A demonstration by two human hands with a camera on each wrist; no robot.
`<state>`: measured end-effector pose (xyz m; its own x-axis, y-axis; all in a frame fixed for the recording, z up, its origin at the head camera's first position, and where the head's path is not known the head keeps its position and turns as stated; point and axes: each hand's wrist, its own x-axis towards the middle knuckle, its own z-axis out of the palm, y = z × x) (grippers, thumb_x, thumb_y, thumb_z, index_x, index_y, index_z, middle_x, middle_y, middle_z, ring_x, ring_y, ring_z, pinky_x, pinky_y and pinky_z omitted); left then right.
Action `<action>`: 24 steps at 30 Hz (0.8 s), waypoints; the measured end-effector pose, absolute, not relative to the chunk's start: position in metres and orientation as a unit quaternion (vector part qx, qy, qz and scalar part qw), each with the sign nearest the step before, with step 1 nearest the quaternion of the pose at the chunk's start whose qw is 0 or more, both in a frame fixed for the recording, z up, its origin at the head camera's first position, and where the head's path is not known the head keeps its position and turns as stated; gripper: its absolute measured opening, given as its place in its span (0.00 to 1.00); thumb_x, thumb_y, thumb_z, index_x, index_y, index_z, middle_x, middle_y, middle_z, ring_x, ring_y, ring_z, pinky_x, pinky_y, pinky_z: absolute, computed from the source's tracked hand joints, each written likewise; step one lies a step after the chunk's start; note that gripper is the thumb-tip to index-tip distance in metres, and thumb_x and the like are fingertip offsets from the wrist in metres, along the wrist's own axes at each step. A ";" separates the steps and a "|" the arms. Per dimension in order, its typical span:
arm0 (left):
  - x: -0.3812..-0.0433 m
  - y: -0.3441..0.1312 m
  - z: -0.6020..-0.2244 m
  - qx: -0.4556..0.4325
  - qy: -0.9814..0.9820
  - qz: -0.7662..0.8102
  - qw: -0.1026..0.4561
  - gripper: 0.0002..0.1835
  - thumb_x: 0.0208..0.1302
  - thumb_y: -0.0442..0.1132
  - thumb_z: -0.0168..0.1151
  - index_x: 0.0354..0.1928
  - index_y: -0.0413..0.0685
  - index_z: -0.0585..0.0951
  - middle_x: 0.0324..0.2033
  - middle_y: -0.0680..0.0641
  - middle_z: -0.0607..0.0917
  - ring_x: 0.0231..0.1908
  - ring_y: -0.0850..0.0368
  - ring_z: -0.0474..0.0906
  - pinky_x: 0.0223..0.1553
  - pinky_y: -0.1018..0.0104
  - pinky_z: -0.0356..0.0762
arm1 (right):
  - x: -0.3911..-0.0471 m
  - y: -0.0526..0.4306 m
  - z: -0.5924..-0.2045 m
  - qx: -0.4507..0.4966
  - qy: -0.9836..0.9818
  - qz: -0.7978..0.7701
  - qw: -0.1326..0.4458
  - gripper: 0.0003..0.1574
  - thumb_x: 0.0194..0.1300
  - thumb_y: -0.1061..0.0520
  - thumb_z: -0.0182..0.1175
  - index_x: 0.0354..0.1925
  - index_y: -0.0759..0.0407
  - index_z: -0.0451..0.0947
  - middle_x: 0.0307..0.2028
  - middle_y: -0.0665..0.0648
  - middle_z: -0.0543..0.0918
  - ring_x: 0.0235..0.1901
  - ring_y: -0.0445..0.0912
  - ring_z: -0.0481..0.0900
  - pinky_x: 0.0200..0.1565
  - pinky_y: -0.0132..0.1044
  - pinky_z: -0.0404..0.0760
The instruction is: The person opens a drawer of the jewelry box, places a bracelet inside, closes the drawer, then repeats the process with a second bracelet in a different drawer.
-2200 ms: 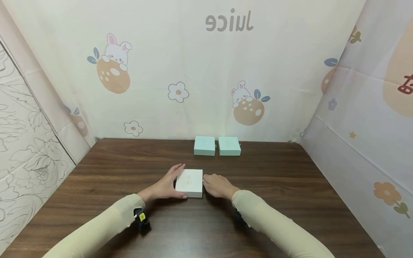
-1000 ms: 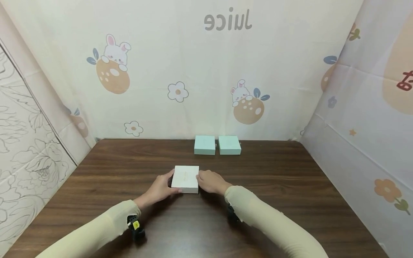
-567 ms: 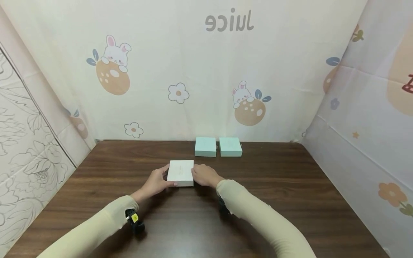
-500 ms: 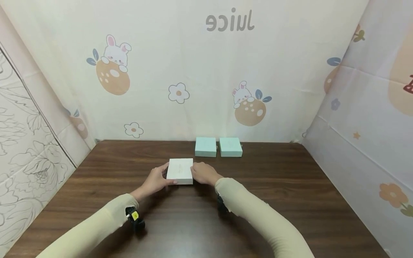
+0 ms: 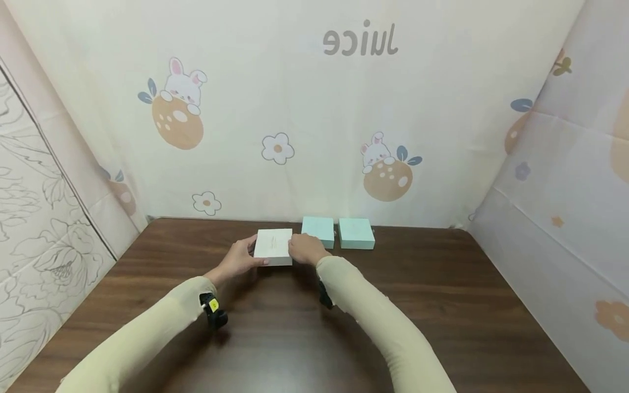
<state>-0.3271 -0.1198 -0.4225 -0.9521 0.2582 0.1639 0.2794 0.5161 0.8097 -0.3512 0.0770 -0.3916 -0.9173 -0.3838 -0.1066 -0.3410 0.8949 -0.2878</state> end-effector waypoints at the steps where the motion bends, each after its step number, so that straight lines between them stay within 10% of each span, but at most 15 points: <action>1: -0.330 -0.120 -0.423 -0.152 -0.871 -0.467 0.009 0.39 0.50 0.32 0.74 0.65 0.34 0.68 0.55 0.39 0.78 0.51 0.50 0.76 0.51 0.56 0.74 | -0.354 0.076 -0.392 -0.186 0.972 -0.124 0.076 0.21 0.75 0.57 0.36 0.30 0.59 0.71 0.21 0.53 0.68 0.23 0.45 0.64 0.29 0.38 0.65; 24: -0.393 -0.117 -0.429 -0.127 -0.887 -0.445 -0.001 0.35 0.50 0.32 0.74 0.62 0.36 0.71 0.53 0.39 0.79 0.49 0.50 0.75 0.50 0.57 0.72 | -0.413 0.065 -0.407 -0.139 0.990 -0.026 0.029 0.22 0.72 0.58 0.40 0.28 0.59 0.78 0.21 0.56 0.74 0.22 0.47 0.67 0.32 0.43 0.74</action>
